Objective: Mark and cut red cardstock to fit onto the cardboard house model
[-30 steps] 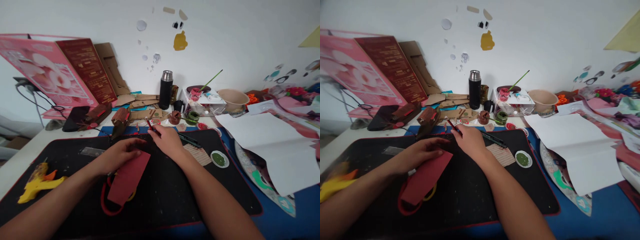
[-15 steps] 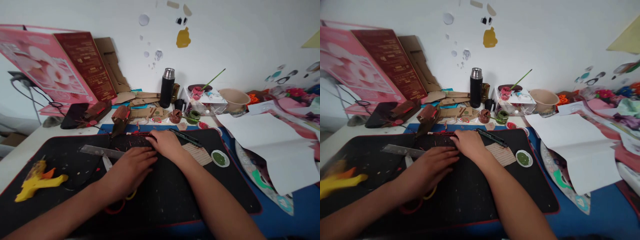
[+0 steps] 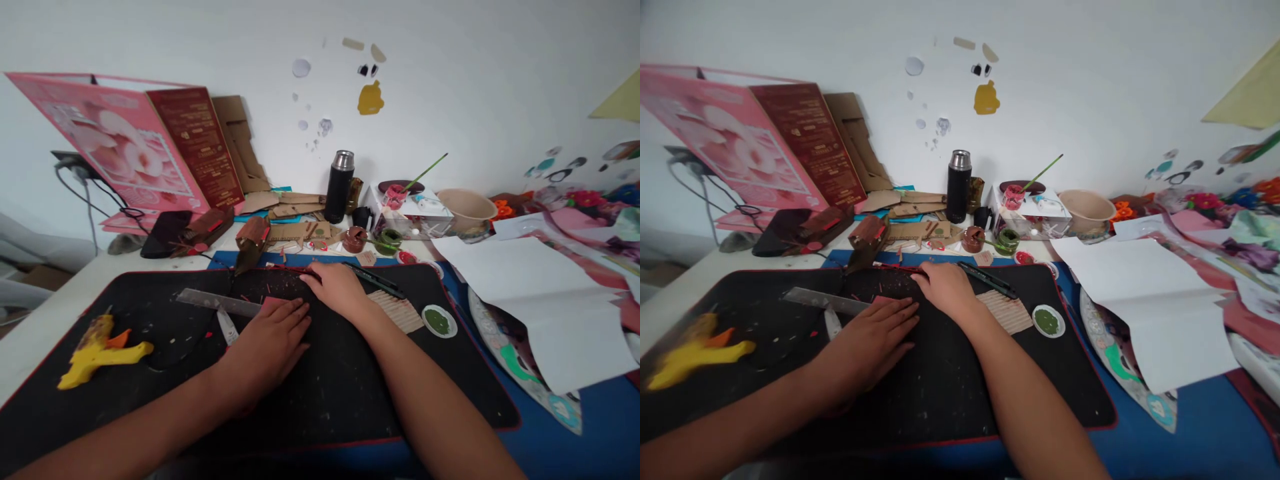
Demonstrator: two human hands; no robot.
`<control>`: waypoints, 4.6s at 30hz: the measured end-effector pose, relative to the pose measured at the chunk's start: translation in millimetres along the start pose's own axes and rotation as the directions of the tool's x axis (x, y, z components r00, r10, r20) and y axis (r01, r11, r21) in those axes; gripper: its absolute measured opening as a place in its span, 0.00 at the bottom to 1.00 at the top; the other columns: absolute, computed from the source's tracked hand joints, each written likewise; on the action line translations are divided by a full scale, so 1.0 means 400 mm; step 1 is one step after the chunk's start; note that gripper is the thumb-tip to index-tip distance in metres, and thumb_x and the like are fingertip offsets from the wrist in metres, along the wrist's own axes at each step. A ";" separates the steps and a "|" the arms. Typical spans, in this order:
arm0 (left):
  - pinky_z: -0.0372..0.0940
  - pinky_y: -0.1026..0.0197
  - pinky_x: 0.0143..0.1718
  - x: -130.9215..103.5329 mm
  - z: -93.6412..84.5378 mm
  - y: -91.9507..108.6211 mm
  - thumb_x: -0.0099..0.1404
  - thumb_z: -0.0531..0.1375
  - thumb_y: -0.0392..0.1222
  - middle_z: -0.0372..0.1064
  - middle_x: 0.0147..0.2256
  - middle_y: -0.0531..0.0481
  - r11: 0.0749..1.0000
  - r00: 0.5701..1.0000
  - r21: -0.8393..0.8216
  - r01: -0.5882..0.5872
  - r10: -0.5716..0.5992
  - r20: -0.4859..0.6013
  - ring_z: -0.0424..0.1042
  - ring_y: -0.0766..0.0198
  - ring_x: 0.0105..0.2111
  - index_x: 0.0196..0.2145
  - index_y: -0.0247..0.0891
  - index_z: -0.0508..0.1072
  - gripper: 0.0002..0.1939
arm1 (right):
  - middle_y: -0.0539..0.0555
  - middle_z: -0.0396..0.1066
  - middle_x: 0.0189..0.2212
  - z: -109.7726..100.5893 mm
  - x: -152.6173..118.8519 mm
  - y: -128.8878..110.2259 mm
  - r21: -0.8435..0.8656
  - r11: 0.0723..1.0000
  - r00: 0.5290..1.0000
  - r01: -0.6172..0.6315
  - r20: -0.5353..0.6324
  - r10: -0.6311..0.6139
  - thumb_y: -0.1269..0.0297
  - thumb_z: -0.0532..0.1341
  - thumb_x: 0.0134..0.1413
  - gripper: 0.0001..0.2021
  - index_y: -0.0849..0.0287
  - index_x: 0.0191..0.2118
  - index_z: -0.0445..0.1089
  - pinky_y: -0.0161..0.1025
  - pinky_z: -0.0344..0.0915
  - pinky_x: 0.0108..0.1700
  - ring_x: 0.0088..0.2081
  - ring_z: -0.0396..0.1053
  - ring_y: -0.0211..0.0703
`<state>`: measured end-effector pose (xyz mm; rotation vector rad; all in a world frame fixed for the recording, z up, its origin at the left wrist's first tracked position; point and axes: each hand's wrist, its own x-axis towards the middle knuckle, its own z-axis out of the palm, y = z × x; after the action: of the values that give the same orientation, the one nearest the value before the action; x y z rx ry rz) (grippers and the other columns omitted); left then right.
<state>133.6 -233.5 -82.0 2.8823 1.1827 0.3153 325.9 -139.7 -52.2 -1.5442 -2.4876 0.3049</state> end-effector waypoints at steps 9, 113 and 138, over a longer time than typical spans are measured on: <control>0.67 0.45 0.62 0.011 0.006 -0.011 0.79 0.54 0.40 0.80 0.57 0.34 0.985 0.998 0.162 -0.063 0.065 -0.009 0.80 0.47 0.57 0.56 0.30 0.81 0.20 | 0.60 0.85 0.47 0.011 0.001 0.001 0.011 0.999 0.999 0.030 0.011 -0.030 0.53 0.60 0.77 0.16 0.57 0.54 0.80 0.44 0.70 0.47 0.48 0.82 0.57; 0.55 0.36 0.75 -0.202 -0.137 -0.109 0.63 0.65 0.33 0.62 0.73 0.47 0.959 0.978 -0.280 0.044 0.015 0.206 0.54 0.46 0.76 0.67 0.51 0.71 0.36 | 0.61 0.85 0.44 0.032 0.000 0.011 -0.070 0.997 1.000 0.019 0.010 -0.018 0.55 0.61 0.76 0.14 0.57 0.54 0.78 0.45 0.68 0.43 0.43 0.82 0.57; 0.76 0.46 0.54 -0.198 -0.155 -0.235 0.69 0.63 0.47 0.79 0.53 0.43 0.850 0.940 -0.401 0.341 -0.310 0.142 0.80 0.47 0.52 0.55 0.49 0.80 0.18 | 0.62 0.84 0.46 0.018 -0.003 0.000 -0.074 0.997 0.999 0.024 0.041 -0.021 0.54 0.60 0.76 0.15 0.58 0.55 0.78 0.46 0.70 0.44 0.45 0.81 0.57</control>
<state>1.7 -225.6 -43.7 2.2605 1.3654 0.3953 324.3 -141.4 -59.1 -1.5512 -2.5735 0.2440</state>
